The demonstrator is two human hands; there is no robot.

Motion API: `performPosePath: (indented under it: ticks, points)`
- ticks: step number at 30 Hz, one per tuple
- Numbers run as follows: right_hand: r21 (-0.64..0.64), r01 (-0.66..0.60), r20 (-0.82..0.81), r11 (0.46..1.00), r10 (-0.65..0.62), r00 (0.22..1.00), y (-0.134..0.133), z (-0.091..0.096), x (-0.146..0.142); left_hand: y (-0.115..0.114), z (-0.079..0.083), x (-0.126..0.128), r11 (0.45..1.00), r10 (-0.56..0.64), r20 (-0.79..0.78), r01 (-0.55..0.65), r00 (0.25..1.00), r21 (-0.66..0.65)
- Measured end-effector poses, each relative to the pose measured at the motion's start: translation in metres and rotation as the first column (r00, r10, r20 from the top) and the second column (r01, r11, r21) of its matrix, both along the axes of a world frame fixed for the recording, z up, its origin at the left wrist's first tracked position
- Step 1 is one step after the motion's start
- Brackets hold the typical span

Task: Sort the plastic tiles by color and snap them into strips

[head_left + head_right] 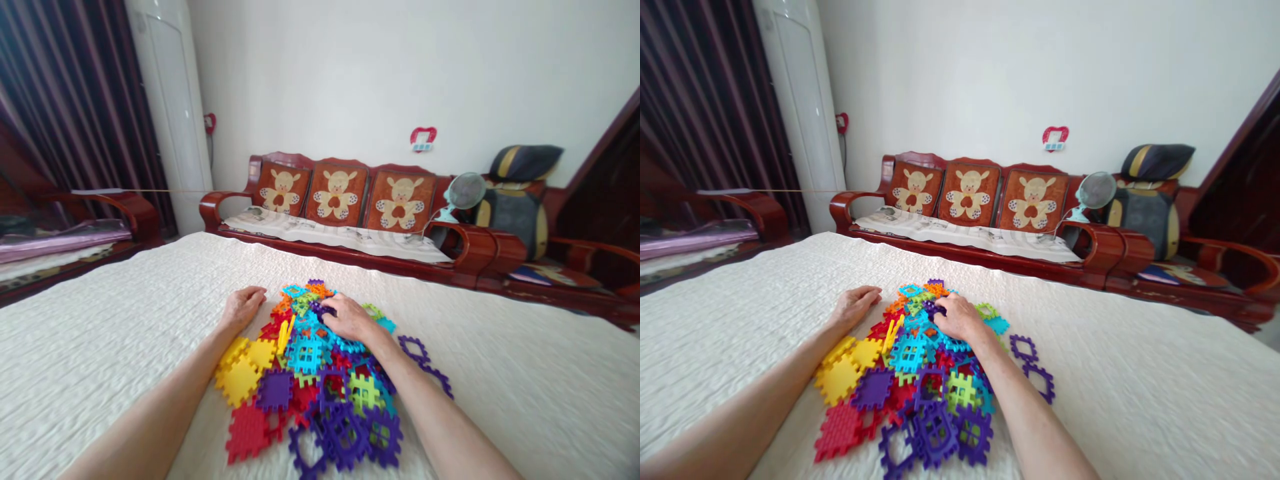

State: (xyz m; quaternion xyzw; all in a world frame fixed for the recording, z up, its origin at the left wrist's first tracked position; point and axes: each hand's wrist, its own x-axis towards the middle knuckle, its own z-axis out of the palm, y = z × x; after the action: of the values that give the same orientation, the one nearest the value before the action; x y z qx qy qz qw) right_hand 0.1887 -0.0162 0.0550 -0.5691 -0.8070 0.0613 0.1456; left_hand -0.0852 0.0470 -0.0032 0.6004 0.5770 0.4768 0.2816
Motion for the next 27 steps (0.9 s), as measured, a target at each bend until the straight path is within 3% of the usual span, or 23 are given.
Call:
performPosePath:
  ticks: [3, 6, 10, 12, 14, 16, 20, 24, 27]
  points:
    - [0.035, -0.028, -0.090, 0.999, 0.031, 0.995, 0.003, -0.003, 0.005, 0.001, -0.002, -0.001, 1.000, -0.006, -0.003, 0.006, 1.000, 0.010]
    - [-0.048, -0.028, -0.378, 0.998, 0.008, 0.926, 0.006, -0.002, 0.015, 0.002, -0.002, -0.001, 1.000, -0.005, -0.009, 0.006, 1.000, 0.013]
    - [-0.224, -0.078, -0.799, 0.971, -0.137, 0.586, 0.009, 0.001, 0.025, 0.002, -0.002, -0.001, 1.000, -0.008, -0.015, 0.008, 1.000, 0.000]
    - [-0.270, -0.074, -0.868, 0.960, -0.210, 0.450, 0.009, 0.001, 0.028, 0.002, -0.002, -0.001, 1.000, -0.002, -0.021, 0.002, 1.000, -0.005]
    - [-0.293, -0.057, -0.888, 0.954, -0.250, 0.385, 0.009, 0.002, 0.032, 0.003, -0.002, -0.001, 1.000, 0.004, -0.031, -0.004, 0.999, -0.006]
    - [-0.307, -0.036, -0.882, 0.951, -0.270, 0.386, 0.006, 0.004, 0.040, 0.004, -0.003, -0.002, 1.000, 0.006, -0.045, -0.006, 0.999, -0.004]
    - [-0.295, 0.040, -0.835, 0.955, -0.278, 0.475, -0.010, 0.011, 0.074, 0.005, -0.004, -0.003, 1.000, 0.013, -0.065, -0.013, 0.998, -0.004]
    - [-0.287, 0.118, -0.795, 0.951, -0.305, 0.524, -0.044, 0.021, 0.113, 0.006, -0.002, -0.002, 0.999, 0.037, -0.086, -0.039, 0.996, -0.022]
    - [-0.357, 0.150, -0.711, 0.922, -0.373, 0.597, -0.069, 0.025, 0.133, 0.005, 0.001, -0.002, 0.997, 0.052, -0.092, -0.056, 0.994, -0.045]
